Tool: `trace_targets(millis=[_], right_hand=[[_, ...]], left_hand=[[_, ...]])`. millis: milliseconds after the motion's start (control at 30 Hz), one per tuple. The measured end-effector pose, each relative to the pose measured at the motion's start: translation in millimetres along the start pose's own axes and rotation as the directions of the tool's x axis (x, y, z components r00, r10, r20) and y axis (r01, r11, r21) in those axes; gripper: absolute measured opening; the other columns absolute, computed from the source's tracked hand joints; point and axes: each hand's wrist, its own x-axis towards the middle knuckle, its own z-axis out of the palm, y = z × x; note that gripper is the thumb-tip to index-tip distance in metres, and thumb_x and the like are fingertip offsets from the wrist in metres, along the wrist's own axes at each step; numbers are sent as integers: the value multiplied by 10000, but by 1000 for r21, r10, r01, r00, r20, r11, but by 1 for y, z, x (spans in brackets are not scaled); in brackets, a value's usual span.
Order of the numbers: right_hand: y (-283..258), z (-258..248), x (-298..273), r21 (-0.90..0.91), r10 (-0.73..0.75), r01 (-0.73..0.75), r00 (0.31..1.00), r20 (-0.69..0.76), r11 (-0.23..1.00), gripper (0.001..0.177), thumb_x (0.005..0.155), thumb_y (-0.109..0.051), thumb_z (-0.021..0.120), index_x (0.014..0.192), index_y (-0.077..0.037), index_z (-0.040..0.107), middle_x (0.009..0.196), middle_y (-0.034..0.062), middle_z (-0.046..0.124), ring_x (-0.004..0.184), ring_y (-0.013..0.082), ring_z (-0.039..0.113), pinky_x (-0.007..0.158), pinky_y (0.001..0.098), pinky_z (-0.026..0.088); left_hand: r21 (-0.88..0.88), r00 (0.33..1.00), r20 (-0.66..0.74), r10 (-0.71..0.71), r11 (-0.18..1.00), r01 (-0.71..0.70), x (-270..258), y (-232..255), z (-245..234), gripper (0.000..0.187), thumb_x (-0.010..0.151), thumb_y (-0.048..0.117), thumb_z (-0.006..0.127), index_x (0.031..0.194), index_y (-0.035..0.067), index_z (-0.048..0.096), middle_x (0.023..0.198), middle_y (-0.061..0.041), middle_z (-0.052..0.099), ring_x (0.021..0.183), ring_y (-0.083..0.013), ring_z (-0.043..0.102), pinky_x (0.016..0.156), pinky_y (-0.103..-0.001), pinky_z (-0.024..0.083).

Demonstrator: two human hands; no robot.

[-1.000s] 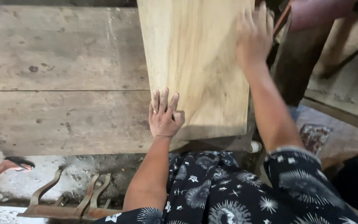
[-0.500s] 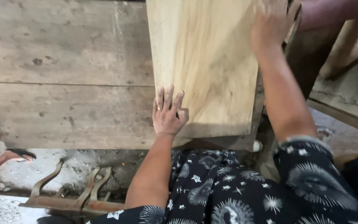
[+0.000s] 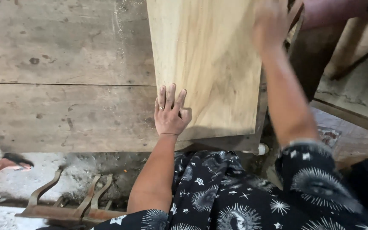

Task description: The person sands a rectangular wooden board on a workbench using a sanding block. They hold the board steady with one hand while moving the sanding block back and forth across the surface with the other hand.

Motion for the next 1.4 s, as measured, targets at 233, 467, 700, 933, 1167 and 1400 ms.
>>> trace_targets(millis=[233,467,700,933,1167,1400], right_hand=[[-45,-99,-174,40,-32,25,984,173,999,384,1112,-212,402,1382,-173,672,1406,43,673,1521,313,366,1141,687,132],[1,-31,-31,-97,-225,232,971,83,968,354,1170,-68,443,1279,-156,768,1293,38,754,1433,228,530,1293,497,114],[-35,-57,-61,276,-115,97,992,50,956,323,1065,-6,477,1329,61,649,1337,360,564,1312,517,377,1083,626,277],[-91,-135,-238,437,-189,144,980,61,888,309,963,-104,530,1170,-33,748,1273,247,670,1246,484,583,1164,594,424],[-46,-21,-76,249,-241,204,962,127,947,538,959,97,539,1469,-65,591,1564,159,432,1459,394,270,1024,471,616],[-53,-16,-53,300,-121,64,977,177,952,450,755,114,646,1183,-7,710,1471,193,476,1262,440,477,739,489,595]], left_hand=[[72,985,-171,0,997,12,9,2,12,668,712,222,559,1357,365,663,1450,-34,617,1359,-332,552,1020,-460,500],[84,991,-130,-6,996,17,3,1,14,669,746,222,552,1388,388,631,1492,-21,579,1403,-322,508,1055,-459,470],[76,989,-150,-4,997,16,3,1,13,672,736,223,558,1383,387,639,1506,-13,567,1414,-303,496,1047,-448,475],[70,989,-146,-1,998,11,1,-1,16,698,728,220,556,1402,390,620,1502,-15,570,1414,-309,494,1046,-467,478],[29,999,38,27,999,-29,0,-2,2,659,889,260,549,1543,304,474,1652,-39,341,1557,-308,294,1111,-530,502],[-1,997,72,-4,1000,4,-2,-1,1,647,877,205,550,1514,315,518,1641,-11,359,1552,-291,292,1144,-531,472]])
